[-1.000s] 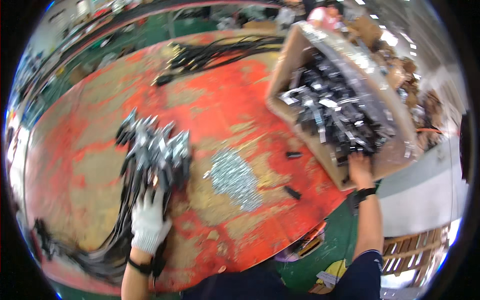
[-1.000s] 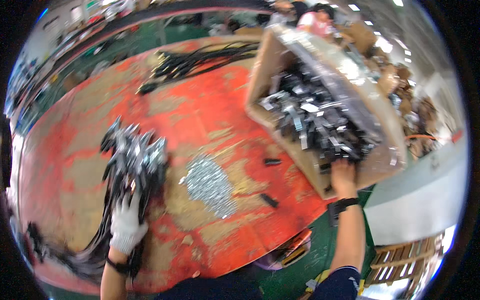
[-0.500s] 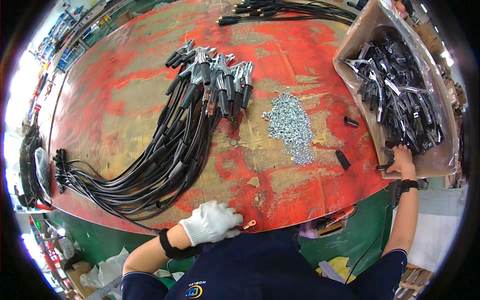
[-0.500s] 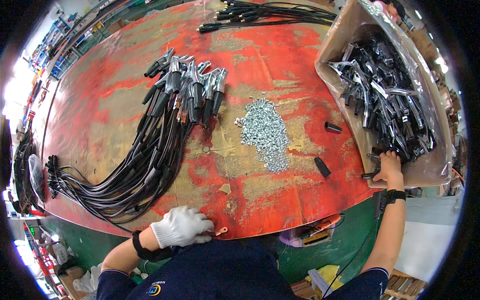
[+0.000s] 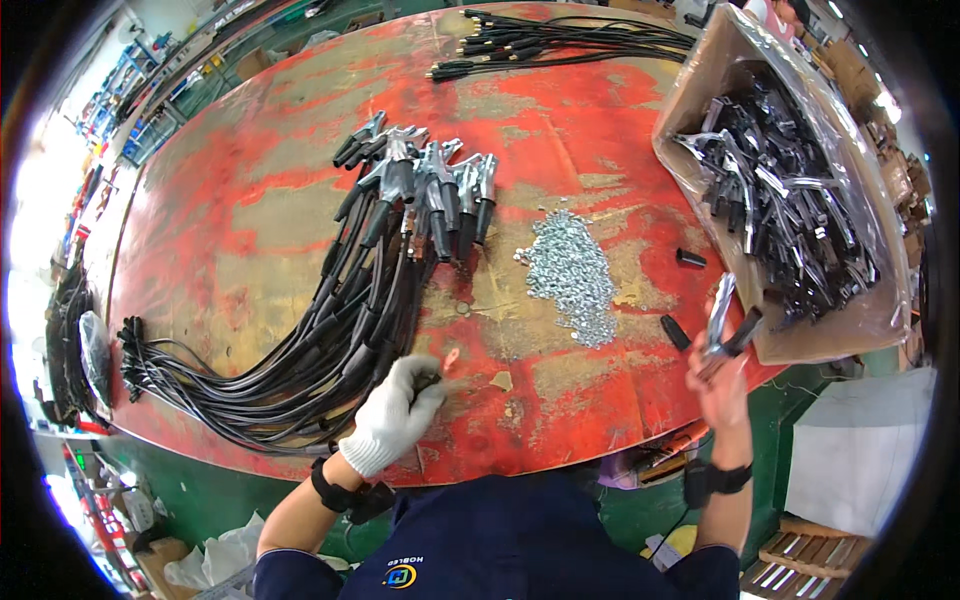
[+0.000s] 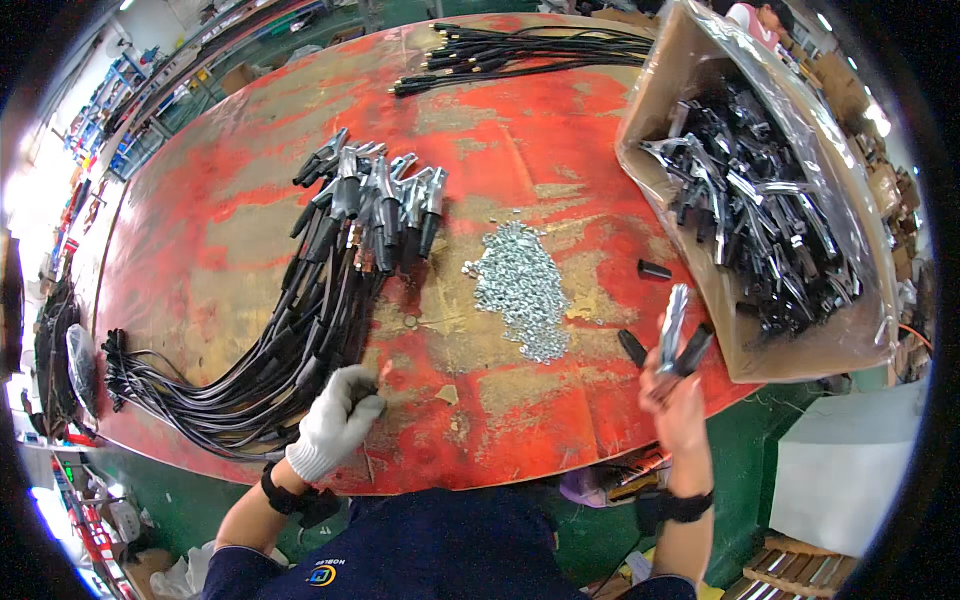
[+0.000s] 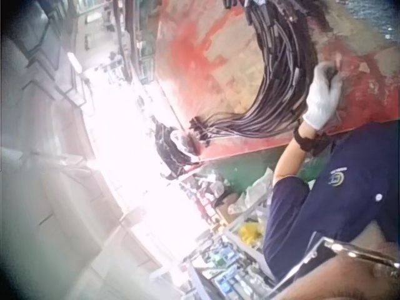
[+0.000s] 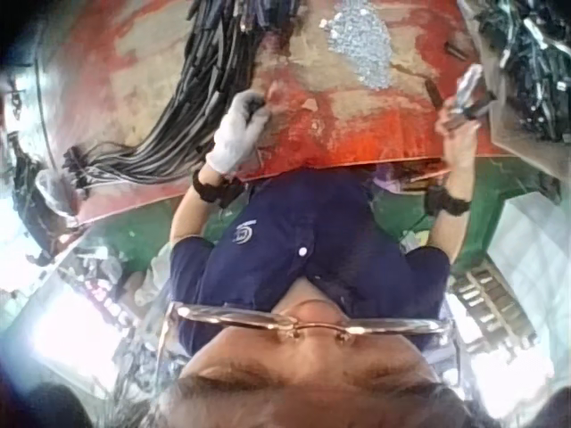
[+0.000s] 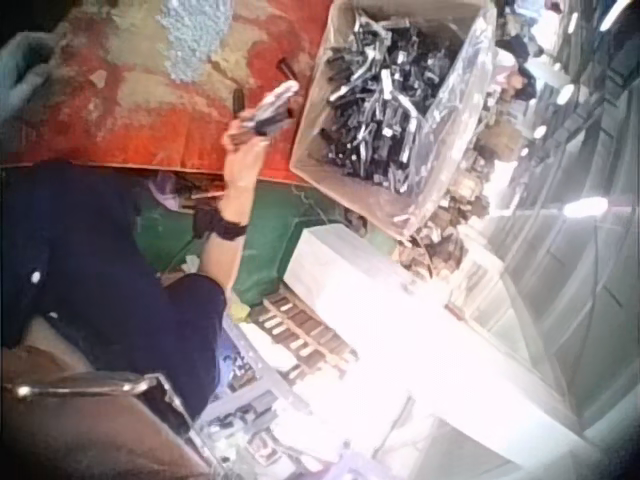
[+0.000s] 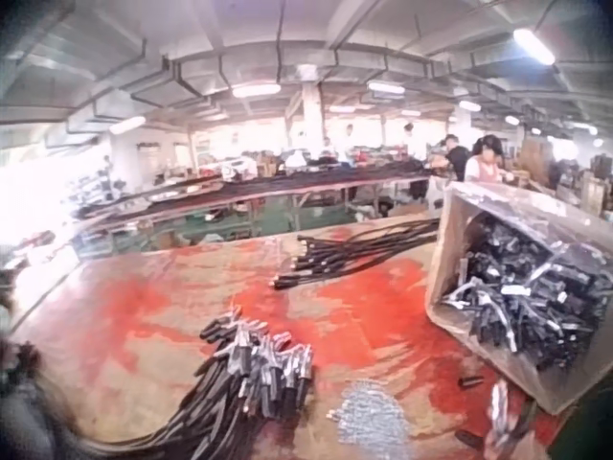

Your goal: The recorder is assembling automotive-style jumper cables by attaching clamps to wires and securing them with screws using a powered driver.

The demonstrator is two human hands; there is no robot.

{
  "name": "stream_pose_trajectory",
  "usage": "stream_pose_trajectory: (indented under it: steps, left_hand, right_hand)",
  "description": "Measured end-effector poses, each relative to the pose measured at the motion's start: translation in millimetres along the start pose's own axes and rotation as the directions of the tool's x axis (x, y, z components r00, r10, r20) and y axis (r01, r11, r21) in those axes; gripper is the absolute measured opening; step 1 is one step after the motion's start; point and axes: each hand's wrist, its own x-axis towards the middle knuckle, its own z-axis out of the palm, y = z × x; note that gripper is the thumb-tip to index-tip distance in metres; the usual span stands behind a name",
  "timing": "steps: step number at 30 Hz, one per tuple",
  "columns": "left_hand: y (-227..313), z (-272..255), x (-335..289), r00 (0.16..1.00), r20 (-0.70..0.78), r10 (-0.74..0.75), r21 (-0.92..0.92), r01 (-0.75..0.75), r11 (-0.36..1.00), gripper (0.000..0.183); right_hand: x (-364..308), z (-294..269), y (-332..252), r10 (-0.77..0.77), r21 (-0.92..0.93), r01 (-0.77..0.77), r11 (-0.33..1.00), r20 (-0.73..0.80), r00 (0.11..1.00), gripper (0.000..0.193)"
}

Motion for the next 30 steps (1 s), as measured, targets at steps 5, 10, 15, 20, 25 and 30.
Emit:
stream_pose_trajectory:
  steps: [5,10,15,20,25,30]
  left_hand:
    - [27.4,-3.0,26.4,0.977,0.120,0.177,0.085,-0.188,0.979,0.025]
    - [63.5,12.4,40.0,0.900,0.423,-0.105,-0.148,0.183,0.972,0.025]
    - [49.2,27.7,57.3,0.916,0.264,0.301,0.228,-0.363,0.904,0.029]
    - [54.2,16.2,55.9,0.925,0.357,-0.130,-0.217,0.217,0.952,0.035]
    - [58.8,13.5,53.7,0.879,0.460,-0.124,-0.104,0.192,0.976,0.046]
    - [64.3,14.0,51.7,0.891,0.449,-0.064,-0.082,0.112,0.990,0.038]
  right_hand:
    - [-8.3,38.7,58.9,0.174,0.010,-0.173,0.985,-0.058,0.983,0.061]
    - [7.2,66.3,59.8,0.108,0.030,-0.106,0.994,-0.074,0.991,0.062]
    - [9.9,70.4,51.3,-0.028,-0.081,0.012,0.997,-0.201,0.979,0.054]
    - [21.5,86.8,49.9,-0.075,0.020,0.077,0.997,-0.055,0.996,0.049]
    - [23.6,119.4,52.6,0.035,-0.078,-0.034,0.996,0.005,0.999,0.055]
    - [17.9,132.4,57.4,0.010,0.082,-0.018,0.996,0.104,0.995,0.039]
